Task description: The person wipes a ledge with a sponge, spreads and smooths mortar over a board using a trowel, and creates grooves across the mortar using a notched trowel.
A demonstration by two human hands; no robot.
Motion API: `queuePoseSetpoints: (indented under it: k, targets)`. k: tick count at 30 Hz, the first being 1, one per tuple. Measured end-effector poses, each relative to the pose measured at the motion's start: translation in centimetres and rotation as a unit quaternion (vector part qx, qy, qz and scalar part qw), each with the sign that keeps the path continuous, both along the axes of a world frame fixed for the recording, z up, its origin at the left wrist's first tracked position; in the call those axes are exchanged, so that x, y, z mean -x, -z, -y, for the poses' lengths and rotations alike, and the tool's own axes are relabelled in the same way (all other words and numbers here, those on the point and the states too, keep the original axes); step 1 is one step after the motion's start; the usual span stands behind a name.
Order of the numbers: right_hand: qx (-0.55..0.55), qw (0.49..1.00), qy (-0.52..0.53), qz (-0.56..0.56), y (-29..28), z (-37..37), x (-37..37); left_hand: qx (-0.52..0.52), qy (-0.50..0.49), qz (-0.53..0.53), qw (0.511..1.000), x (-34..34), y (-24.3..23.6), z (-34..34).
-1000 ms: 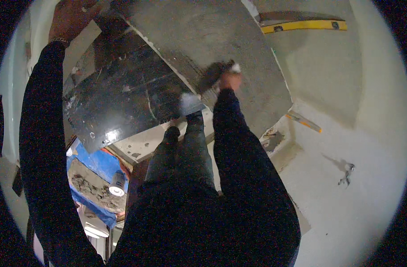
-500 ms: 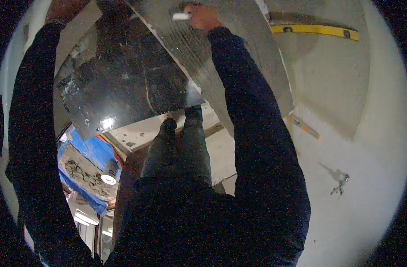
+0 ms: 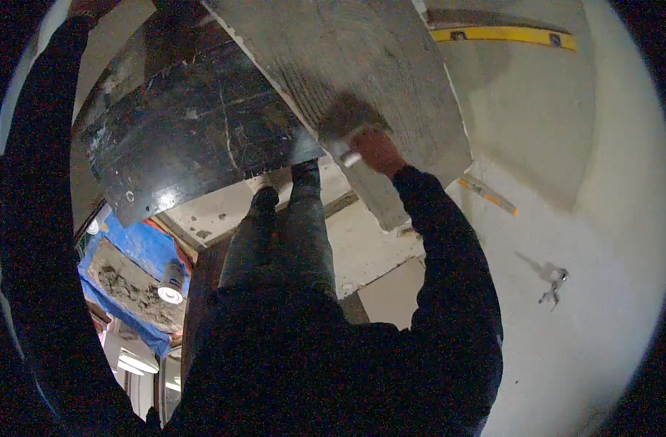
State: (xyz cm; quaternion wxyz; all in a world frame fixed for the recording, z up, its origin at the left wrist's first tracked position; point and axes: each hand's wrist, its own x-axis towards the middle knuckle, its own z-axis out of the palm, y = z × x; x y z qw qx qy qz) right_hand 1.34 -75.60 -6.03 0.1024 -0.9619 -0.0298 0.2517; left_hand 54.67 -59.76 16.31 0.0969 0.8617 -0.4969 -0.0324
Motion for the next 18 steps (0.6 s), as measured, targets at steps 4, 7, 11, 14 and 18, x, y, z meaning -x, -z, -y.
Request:
queuePoseSetpoints:
  k: [4,7,11,14,18]
  targets:
    - [-0.024,0.991,0.131,-0.025,-1.1,1.8,8.5,0.007,0.018,0.049,0.999,0.8,-0.1,0.1]
    - [0.001,0.943,0.334,-0.008,-2.7,1.2,8.4,-0.079,0.049,0.095,0.991,-0.3,-1.4,-0.8]
    - [-0.082,0.745,0.654,0.099,1.7,5.5,12.1,-0.137,0.035,-0.004,0.990,-1.6,-1.1,0.6]
    - [-0.090,0.553,0.822,0.101,7.5,8.1,8.6,-0.112,0.098,0.052,0.988,-3.7,0.6,-1.0]
    - [0.139,0.685,0.682,0.216,10.6,15.7,0.4,-0.006,0.014,-0.019,1.000,-2.5,-0.1,1.8]
